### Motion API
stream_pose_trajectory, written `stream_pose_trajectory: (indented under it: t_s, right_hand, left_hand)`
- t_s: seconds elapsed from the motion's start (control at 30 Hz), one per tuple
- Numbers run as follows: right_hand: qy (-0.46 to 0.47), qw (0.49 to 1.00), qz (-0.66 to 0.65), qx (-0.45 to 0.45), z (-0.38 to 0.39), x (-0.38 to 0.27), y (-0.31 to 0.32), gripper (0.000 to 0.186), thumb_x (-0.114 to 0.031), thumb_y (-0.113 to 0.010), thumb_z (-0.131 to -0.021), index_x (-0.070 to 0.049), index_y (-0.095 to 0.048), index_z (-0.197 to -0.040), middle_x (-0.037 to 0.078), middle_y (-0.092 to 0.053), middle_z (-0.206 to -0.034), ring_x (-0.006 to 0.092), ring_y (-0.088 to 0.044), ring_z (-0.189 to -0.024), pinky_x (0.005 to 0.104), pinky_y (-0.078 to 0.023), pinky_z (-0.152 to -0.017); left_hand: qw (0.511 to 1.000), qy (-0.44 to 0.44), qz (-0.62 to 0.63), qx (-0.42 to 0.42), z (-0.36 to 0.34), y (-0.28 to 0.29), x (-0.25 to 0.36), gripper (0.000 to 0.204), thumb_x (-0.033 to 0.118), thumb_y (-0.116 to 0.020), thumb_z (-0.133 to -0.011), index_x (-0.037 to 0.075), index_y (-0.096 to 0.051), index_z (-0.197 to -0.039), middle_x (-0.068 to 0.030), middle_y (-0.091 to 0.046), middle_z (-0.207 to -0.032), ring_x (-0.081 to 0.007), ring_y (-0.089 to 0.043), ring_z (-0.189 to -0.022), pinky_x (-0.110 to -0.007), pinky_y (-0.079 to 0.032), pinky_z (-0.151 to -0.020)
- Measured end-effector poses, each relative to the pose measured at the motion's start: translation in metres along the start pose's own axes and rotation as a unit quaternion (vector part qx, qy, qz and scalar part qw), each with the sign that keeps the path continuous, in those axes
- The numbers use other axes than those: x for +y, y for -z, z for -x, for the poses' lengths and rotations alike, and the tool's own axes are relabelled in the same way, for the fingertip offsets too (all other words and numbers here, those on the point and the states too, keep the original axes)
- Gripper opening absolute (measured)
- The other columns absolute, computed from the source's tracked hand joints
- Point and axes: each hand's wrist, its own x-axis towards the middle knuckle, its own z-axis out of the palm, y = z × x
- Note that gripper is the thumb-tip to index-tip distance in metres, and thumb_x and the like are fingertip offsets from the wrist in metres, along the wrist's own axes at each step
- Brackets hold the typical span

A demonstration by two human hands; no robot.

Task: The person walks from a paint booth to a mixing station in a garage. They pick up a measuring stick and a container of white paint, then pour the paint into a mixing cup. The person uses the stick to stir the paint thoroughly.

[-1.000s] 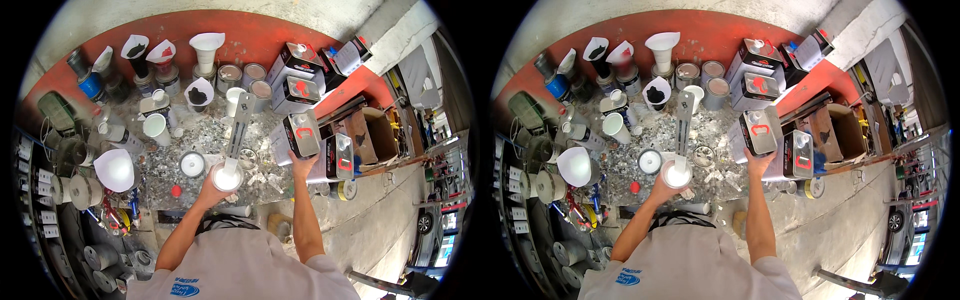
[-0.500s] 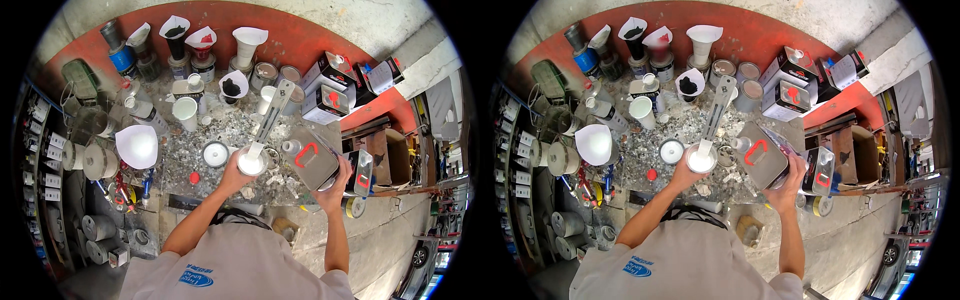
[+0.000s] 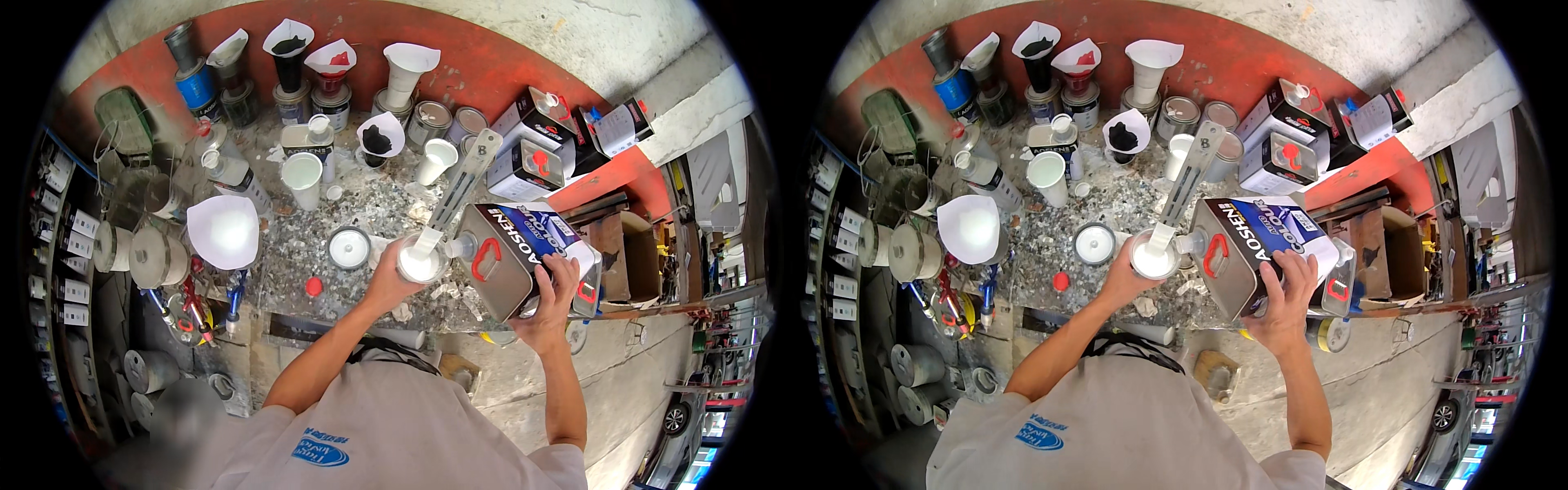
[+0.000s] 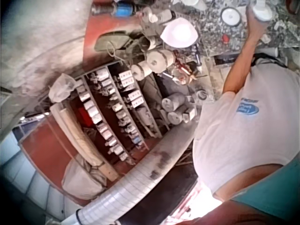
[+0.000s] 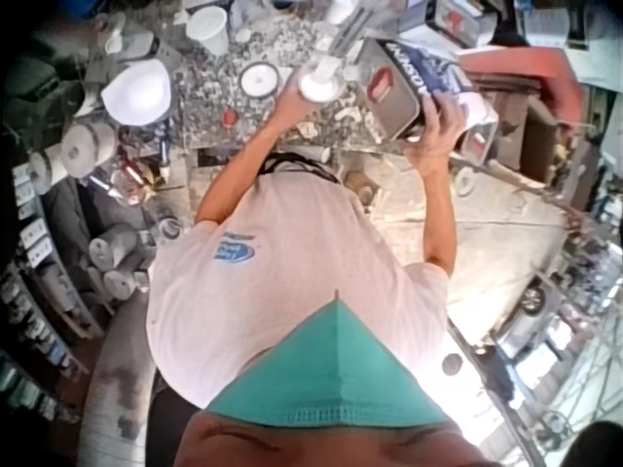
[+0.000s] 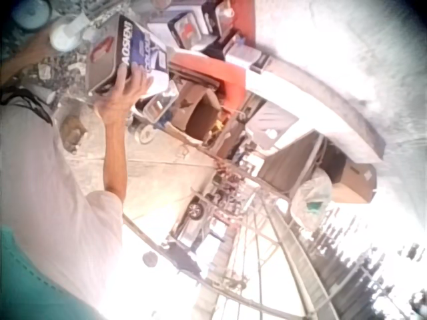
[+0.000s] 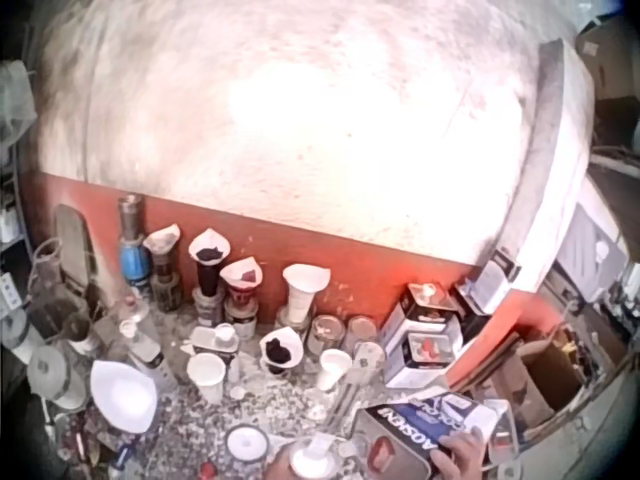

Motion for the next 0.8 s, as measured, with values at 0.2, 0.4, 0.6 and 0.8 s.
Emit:
stream_pose_trajectory:
  t_s: [0.2,0.4,0.6,0.8]
  right_hand:
    - [0.031,0.999,0.003,-0.009,-0.005,-0.003,0.000,0.108,-0.005,-0.082,-0.039,-0.018,-0.042,-0.139,0.014,-0.044,-0.139,0.0392,-0.043,-0.129,0.0645,-0.024,-0.111]
    - [0.047,0.998,0.021,-0.020,-0.009,-0.005,0.005,0.109,-0.006,-0.082,-0.041,-0.018,-0.040,-0.140,0.014,-0.043,-0.140,0.0399,-0.042,-0.130,0.0636,-0.023,-0.112]
    - [0.045,0.999,0.019,-0.020,-0.011,-0.006,0.006,0.107,-0.005,-0.082,-0.041,-0.019,-0.042,-0.139,0.014,-0.043,-0.139,0.0392,-0.042,-0.130,0.0638,-0.023,-0.113]
    - [0.045,0.999,0.018,-0.015,-0.011,-0.007,0.006,0.107,-0.003,-0.082,-0.039,-0.020,-0.044,-0.137,0.014,-0.044,-0.139,0.0386,-0.043,-0.130,0.0642,-0.023,-0.112]
  left_hand:
    - [0.999,-0.005,0.032,0.002,0.000,-0.001,-0.005,0.087,0.002,-0.086,-0.064,0.005,-0.044,-0.140,-0.0101,-0.055,-0.132,-0.0225,-0.052,-0.125,-0.036,-0.041,-0.106]
    - [0.999,-0.009,0.047,0.007,0.000,-0.002,-0.012,0.087,0.002,-0.086,-0.062,0.005,-0.045,-0.139,-0.0117,-0.053,-0.132,-0.0260,-0.051,-0.125,-0.038,-0.040,-0.107]
    - [1.000,-0.023,0.010,0.019,0.000,-0.001,-0.015,0.086,0.004,-0.087,-0.063,0.005,-0.045,-0.139,-0.0104,-0.055,-0.130,-0.0240,-0.052,-0.123,-0.037,-0.040,-0.106]
    - [0.999,-0.026,-0.011,0.019,0.000,-0.001,-0.014,0.085,0.005,-0.088,-0.065,0.005,-0.045,-0.138,-0.0089,-0.057,-0.129,-0.0207,-0.054,-0.121,-0.035,-0.042,-0.104]
